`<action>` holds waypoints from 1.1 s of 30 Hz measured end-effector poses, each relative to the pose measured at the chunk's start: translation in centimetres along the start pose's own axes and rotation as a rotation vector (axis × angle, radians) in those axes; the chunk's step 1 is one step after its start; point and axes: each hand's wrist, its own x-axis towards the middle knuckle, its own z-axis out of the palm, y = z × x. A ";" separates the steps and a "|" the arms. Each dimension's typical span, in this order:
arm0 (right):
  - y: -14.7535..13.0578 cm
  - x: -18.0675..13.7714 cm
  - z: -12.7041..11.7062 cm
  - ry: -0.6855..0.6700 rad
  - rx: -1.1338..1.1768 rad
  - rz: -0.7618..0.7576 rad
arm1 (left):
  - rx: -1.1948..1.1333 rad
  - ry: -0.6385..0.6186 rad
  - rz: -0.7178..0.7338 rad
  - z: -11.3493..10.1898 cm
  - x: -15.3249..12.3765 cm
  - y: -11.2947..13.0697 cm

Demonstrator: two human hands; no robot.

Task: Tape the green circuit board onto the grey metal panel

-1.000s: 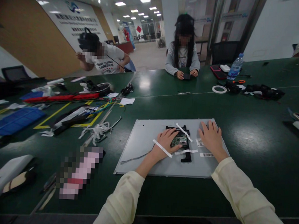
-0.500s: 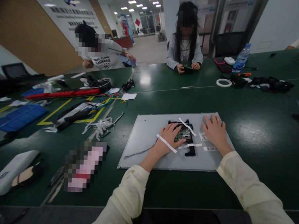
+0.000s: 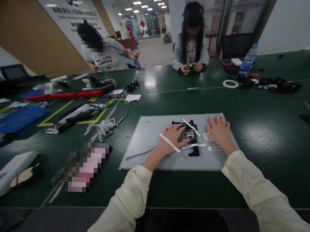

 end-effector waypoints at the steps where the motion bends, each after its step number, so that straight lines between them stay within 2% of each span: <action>1: -0.1 0.0 0.0 -0.002 0.001 -0.002 | 0.004 -0.001 0.001 -0.1 -0.1 0.0; 8: -0.6 -0.1 -0.1 -0.028 0.004 -0.011 | 0.046 0.050 -0.016 -0.9 -0.5 0.4; 18: -0.3 -0.3 0.0 -0.059 0.012 -0.032 | 0.038 0.127 -0.061 -0.5 0.5 0.4; 25: -0.3 -0.3 -0.1 -0.082 0.029 -0.021 | 0.037 0.105 -0.014 -0.1 2.7 0.5; 33: 0.0 0.0 0.6 -0.025 0.100 -0.034 | -0.018 0.089 -0.002 0.9 2.5 0.2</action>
